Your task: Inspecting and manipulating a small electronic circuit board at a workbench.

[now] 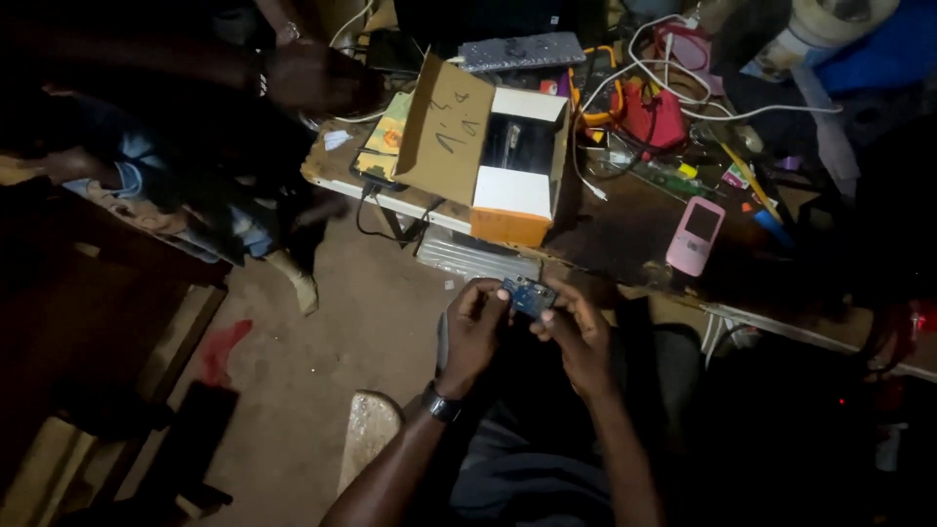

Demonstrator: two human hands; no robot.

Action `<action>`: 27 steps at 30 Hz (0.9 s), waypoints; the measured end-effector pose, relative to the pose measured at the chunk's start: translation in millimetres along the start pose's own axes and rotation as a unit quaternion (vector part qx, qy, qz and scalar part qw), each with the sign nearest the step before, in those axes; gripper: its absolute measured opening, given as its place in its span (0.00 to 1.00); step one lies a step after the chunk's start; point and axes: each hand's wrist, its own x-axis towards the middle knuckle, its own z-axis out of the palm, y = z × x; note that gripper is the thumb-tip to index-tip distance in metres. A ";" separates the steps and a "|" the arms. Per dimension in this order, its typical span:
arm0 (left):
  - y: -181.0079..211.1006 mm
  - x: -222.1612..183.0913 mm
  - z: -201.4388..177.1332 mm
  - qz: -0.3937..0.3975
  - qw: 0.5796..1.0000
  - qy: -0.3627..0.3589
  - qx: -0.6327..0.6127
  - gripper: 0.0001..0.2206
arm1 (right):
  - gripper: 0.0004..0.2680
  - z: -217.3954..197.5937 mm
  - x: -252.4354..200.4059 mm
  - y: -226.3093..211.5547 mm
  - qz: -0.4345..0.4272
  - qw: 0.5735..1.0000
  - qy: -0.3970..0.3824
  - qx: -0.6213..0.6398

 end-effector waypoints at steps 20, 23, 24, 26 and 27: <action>26.1 -4.4 6.9 0.031 0.999 -0.017 0.017 0.05 | 0.23 6.3 -14.2 -13.7 -0.001 0.997 0.005 -0.080; 27.5 -3.4 5.7 0.036 0.999 -0.028 0.028 0.04 | 0.25 5.3 -12.0 -6.9 -0.011 0.994 -0.018 -0.111; 30.6 -4.4 7.4 0.036 0.999 -0.027 0.028 0.04 | 0.25 6.7 -11.5 -10.0 -0.011 0.994 -0.019 -0.111; 37.5 -5.7 10.4 0.034 0.999 -0.023 0.010 0.05 | 0.23 10.3 -9.5 -16.0 -0.022 0.990 -0.030 -0.139; 35.4 -4.9 9.4 0.036 0.999 -0.021 0.010 0.05 | 0.23 10.4 -9.8 -17.6 -0.023 0.990 -0.032 -0.139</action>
